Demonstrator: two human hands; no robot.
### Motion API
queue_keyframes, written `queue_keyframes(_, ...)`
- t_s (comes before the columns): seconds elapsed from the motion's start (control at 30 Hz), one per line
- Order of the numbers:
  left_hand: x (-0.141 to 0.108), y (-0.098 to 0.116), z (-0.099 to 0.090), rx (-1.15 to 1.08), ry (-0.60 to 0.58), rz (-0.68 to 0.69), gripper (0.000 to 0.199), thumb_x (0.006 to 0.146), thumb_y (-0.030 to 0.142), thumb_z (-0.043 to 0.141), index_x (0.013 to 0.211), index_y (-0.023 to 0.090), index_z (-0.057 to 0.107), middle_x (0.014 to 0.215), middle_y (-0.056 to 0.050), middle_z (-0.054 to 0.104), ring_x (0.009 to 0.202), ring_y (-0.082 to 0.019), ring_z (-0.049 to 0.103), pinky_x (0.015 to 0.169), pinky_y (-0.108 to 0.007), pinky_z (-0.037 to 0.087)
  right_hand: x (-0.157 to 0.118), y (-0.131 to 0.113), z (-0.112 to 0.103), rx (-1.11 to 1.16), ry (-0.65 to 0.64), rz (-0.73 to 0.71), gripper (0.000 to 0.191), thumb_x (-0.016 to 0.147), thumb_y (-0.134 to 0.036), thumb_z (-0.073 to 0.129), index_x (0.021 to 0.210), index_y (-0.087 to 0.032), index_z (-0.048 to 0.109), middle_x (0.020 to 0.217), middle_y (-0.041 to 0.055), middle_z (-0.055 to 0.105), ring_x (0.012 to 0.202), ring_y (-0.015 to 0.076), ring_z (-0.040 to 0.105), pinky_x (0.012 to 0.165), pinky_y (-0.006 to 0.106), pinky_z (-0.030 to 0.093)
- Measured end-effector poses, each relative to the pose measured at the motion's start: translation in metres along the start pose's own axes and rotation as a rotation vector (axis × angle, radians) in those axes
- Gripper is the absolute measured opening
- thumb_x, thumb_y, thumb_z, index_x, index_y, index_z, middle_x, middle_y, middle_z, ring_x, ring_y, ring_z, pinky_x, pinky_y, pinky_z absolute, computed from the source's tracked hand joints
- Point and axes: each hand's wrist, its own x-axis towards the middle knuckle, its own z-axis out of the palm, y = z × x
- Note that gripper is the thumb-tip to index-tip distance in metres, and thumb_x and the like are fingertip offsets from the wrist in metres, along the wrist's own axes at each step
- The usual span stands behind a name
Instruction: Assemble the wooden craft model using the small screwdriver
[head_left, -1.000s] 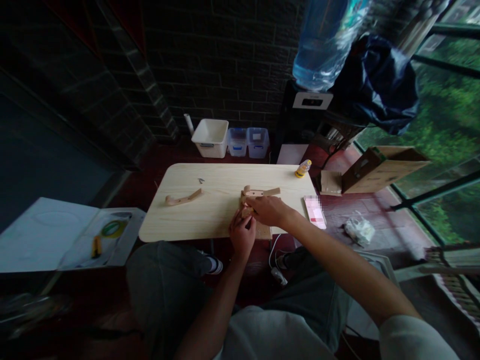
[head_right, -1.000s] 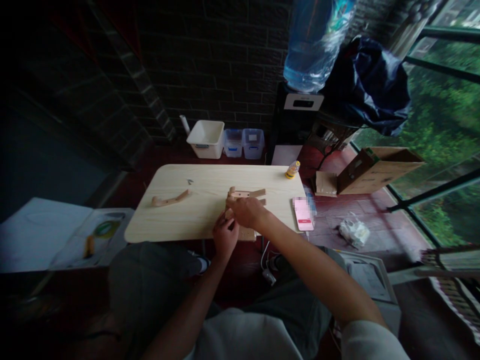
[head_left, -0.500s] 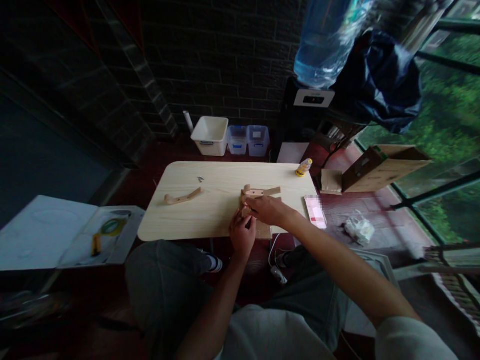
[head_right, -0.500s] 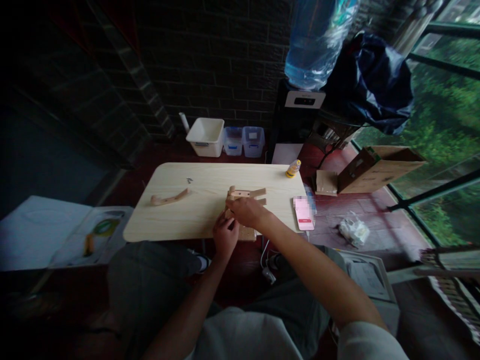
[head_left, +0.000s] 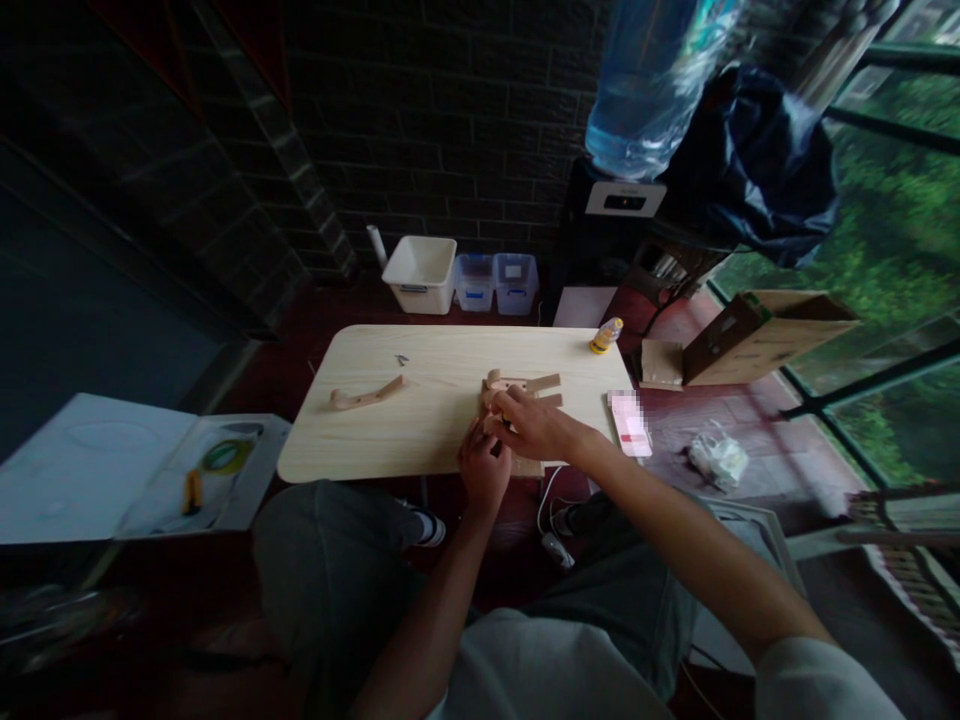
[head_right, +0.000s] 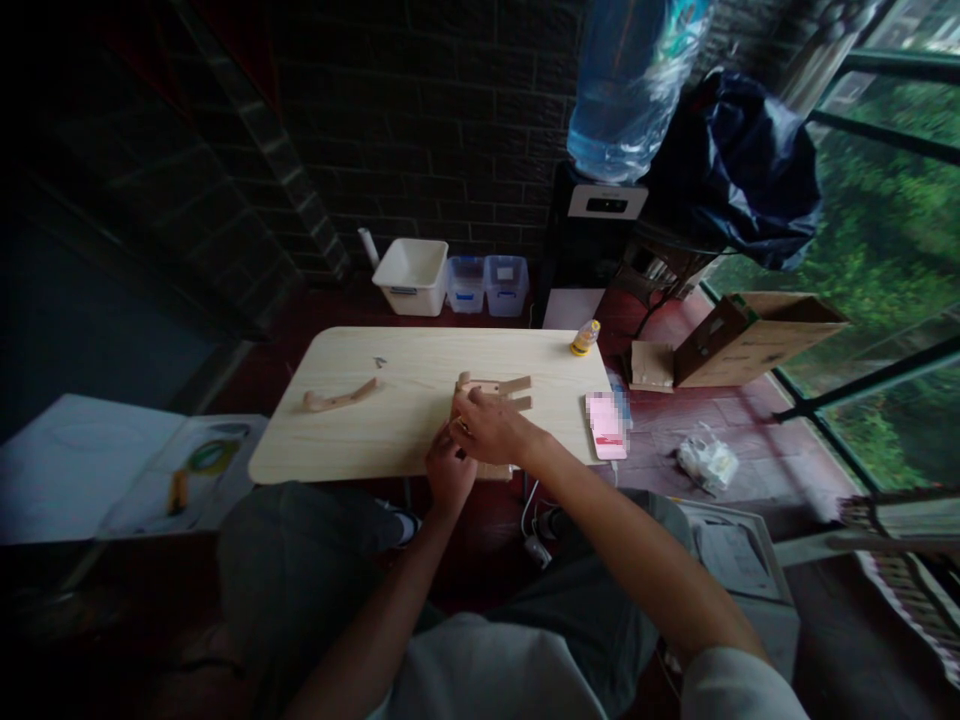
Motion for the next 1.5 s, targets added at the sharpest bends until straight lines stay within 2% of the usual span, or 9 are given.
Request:
queue_keyframes(0.1, 0.000, -0.001, 0.000, 0.018, 0.010, 0.017, 0.027, 0.088, 0.018, 0.063, 0.111, 0.023, 0.074, 0.125, -0.010, 0.071, 0.126, -0.027, 0.061, 0.108, -0.047, 0.049, -0.003, 0.006, 0.007, 0.209, 0.044, -0.076, 0.021, 0.102, -0.025, 0.038, 0.118, -0.017, 0.051, 0.113, 0.0108, 0.058, 0.100, 0.0222, 0.057, 0.090, 0.038, 0.047)
queue_keyframes(0.2, 0.000, -0.002, 0.001, 0.024, 0.016, 0.029, 0.024, 0.088, 0.018, 0.063, 0.108, 0.024, 0.075, 0.128, -0.009, 0.070, 0.126, -0.027, 0.061, 0.107, -0.047, 0.050, -0.004, 0.012, 0.016, 0.404, 0.091, -0.088, 0.017, 0.103, -0.023, 0.036, 0.111, -0.020, 0.050, 0.107, 0.0073, 0.059, 0.096, 0.0206, 0.057, 0.091, 0.038, 0.048)
queue_keyframes(0.33, 0.000, -0.006, 0.003, 0.009, 0.028, 0.031, 0.024, 0.089, 0.019, 0.064, 0.109, 0.024, 0.075, 0.129, -0.010, 0.070, 0.125, -0.027, 0.062, 0.107, -0.047, 0.051, -0.003, 0.016, 0.025, 0.563, 0.083, -0.059, 0.018, 0.105, -0.028, 0.037, 0.108, -0.021, 0.053, 0.105, 0.0063, 0.062, 0.095, 0.0193, 0.059, 0.091, 0.037, 0.049)
queue_keyframes(0.5, -0.002, -0.010, 0.008, 0.006, 0.045, 0.034, 0.024, 0.091, 0.024, 0.064, 0.112, 0.024, 0.075, 0.126, -0.010, 0.071, 0.125, -0.027, 0.062, 0.107, -0.047, 0.051, -0.003, 0.017, 0.027, 0.670, 0.089, -0.064, 0.028, 0.107, -0.039, 0.039, 0.114, -0.021, 0.059, 0.107, 0.0062, 0.065, 0.097, 0.0181, 0.061, 0.092, 0.034, 0.050)
queue_keyframes(0.7, -0.002, -0.009, 0.007, 0.001, 0.043, 0.024, 0.024, 0.090, 0.025, 0.064, 0.111, 0.026, 0.075, 0.129, -0.007, 0.070, 0.129, -0.028, 0.059, 0.109, -0.048, 0.050, -0.008, 0.016, 0.030, 0.711, 0.156, -0.041, 0.030, 0.106, -0.041, 0.043, 0.111, -0.020, 0.064, 0.108, 0.0065, 0.067, 0.100, 0.0180, 0.062, 0.092, 0.033, 0.050)
queue_keyframes(0.97, -0.001, -0.006, -0.001, -0.006, 0.021, 0.036, 0.028, 0.091, 0.026, 0.064, 0.118, 0.028, 0.072, 0.130, -0.007, 0.069, 0.129, -0.027, 0.059, 0.110, -0.049, 0.049, -0.011, 0.008, 0.046, 0.760, 0.311, 0.000, 0.029, 0.104, -0.041, 0.048, 0.118, -0.022, 0.065, 0.110, 0.0058, 0.069, 0.104, 0.0194, 0.063, 0.095, 0.035, 0.050)
queue_keyframes(1.13, 0.000, -0.005, -0.003, -0.006, 0.013, 0.024, 0.023, 0.092, 0.030, 0.064, 0.112, 0.027, 0.074, 0.130, -0.008, 0.069, 0.129, -0.028, 0.059, 0.108, -0.050, 0.050, -0.014, 0.003, 0.062, 0.822, 0.445, 0.096, 0.035, 0.105, -0.041, 0.045, 0.131, -0.022, 0.058, 0.118, 0.0087, 0.066, 0.103, 0.0197, 0.063, 0.092, 0.036, 0.052)
queue_keyframes(1.23, 0.000, -0.005, -0.005, -0.011, 0.012, 0.015, 0.020, 0.092, 0.033, 0.063, 0.107, 0.027, 0.075, 0.131, -0.009, 0.068, 0.129, -0.028, 0.059, 0.108, -0.051, 0.050, -0.016, 0.003, 0.067, 0.788, 0.506, 0.098, 0.035, 0.105, -0.038, 0.045, 0.135, -0.023, 0.054, 0.123, 0.0101, 0.064, 0.105, 0.0204, 0.063, 0.094, 0.037, 0.052)
queue_keyframes(1.5, 0.001, -0.003, -0.003, -0.006, 0.015, 0.005, 0.017, 0.092, 0.028, 0.062, 0.103, 0.025, 0.075, 0.130, -0.008, 0.069, 0.129, -0.026, 0.059, 0.109, -0.048, 0.049, -0.026, 0.007, 0.057, 0.553, 0.408, 0.014, 0.041, 0.102, -0.021, 0.043, 0.142, -0.026, 0.050, 0.133, 0.0111, 0.062, 0.118, 0.0228, 0.060, 0.100, 0.040, 0.050)
